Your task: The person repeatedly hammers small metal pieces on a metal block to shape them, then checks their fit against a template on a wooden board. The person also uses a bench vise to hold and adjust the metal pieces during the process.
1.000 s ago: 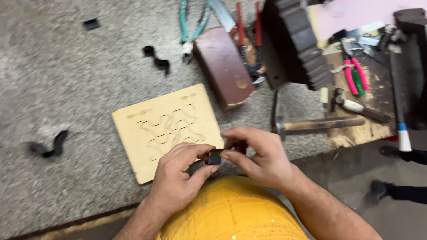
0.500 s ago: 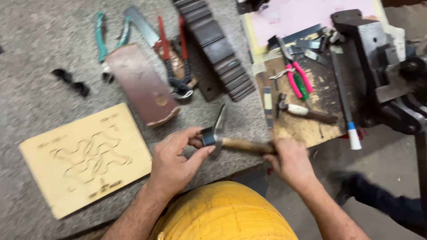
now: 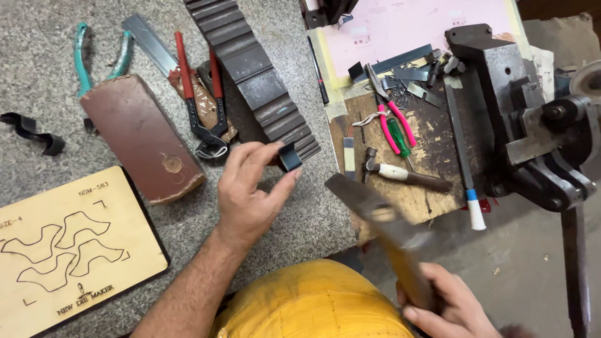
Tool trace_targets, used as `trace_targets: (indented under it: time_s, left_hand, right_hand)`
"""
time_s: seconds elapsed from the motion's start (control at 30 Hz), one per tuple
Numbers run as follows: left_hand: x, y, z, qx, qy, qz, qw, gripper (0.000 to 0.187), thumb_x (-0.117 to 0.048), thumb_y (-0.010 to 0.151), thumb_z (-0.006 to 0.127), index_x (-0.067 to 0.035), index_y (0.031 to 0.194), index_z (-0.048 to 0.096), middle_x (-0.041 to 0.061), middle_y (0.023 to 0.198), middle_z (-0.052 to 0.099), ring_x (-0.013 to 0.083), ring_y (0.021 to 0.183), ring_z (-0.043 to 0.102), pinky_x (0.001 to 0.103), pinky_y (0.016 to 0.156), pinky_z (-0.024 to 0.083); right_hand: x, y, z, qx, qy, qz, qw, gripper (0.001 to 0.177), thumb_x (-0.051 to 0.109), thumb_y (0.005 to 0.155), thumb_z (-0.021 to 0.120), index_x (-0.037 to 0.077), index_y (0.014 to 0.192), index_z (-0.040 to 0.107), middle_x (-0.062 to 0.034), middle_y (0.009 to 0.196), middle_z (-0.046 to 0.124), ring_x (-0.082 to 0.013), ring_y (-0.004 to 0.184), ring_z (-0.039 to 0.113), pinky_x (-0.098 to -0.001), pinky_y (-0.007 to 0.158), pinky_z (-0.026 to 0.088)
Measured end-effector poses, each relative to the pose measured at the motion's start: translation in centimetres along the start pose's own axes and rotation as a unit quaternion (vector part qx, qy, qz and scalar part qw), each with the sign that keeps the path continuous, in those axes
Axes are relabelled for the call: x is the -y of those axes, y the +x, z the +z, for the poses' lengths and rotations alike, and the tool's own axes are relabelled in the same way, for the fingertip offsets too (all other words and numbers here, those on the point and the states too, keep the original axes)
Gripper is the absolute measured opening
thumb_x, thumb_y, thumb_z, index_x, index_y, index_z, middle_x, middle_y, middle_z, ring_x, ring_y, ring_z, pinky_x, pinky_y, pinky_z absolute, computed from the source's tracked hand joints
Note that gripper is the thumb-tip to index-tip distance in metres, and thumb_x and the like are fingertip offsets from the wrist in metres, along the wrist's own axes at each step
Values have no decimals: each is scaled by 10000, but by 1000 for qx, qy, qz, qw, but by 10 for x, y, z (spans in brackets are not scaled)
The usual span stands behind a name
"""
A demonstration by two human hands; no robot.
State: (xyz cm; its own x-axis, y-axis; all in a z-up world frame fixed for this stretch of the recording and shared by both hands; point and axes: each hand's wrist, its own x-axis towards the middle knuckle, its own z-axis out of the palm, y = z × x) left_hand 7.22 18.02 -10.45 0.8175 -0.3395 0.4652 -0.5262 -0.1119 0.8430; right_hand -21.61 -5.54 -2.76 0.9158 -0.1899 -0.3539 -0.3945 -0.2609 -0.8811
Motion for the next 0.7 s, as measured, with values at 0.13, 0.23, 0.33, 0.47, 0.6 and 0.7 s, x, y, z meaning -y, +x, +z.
trace_targets:
  time_s: [0.13,0.23,0.33,0.47,0.6,0.7]
  left_hand:
    - [3,-2,1,-11,-5,9,1000,453,-114,881,849,-30,1278,649,105,1121,622,197,992,672,288,798,619]
    - [5,-4,5,12,-24,-5,1000,454,-123,910,846,-30,1300,633,114,1132,618,175,999,687,258,783,640]
    - [7,-2,6,4,-23,6,1000,460,-129,908,846,-27,1294,616,123,1121,614,186,985,684,279,778,639]
    - [7,2,5,13,-22,8,1000,456,-121,910,849,-39,1291,612,111,1102,623,182,946,705,279,746,643]
    - [7,2,3,16,-3,19,1000,470,-119,891,856,-51,1286,610,103,1087,641,186,906,709,290,715,621]
    - [6,5,3,18,-8,19,1000,471,-116,892,850,-54,1290,608,96,1072,645,184,894,714,292,709,621]
  right_hand:
    - [10,-1,23,-119,56,-82,988,725,24,846,737,-19,1522,481,-142,867,706,-156,744,654,-298,727,534]
    - [16,9,29,-107,-33,-178,978,760,-5,878,716,20,1573,410,-143,916,730,-142,778,694,-282,760,564]
    - [23,19,32,-99,-86,-226,965,772,-13,885,721,44,1579,388,-127,937,734,-126,792,708,-272,767,581]
    - [33,24,38,-130,-121,-242,954,785,-13,873,734,66,1579,402,-107,920,740,-118,776,722,-264,757,585]
    - [38,27,40,-91,-148,-221,960,776,-9,901,718,29,1585,354,-93,889,715,-106,759,690,-243,730,572]
    - [40,28,42,-115,-152,-223,956,762,-2,889,730,27,1569,388,-85,857,715,-101,728,690,-240,711,571]
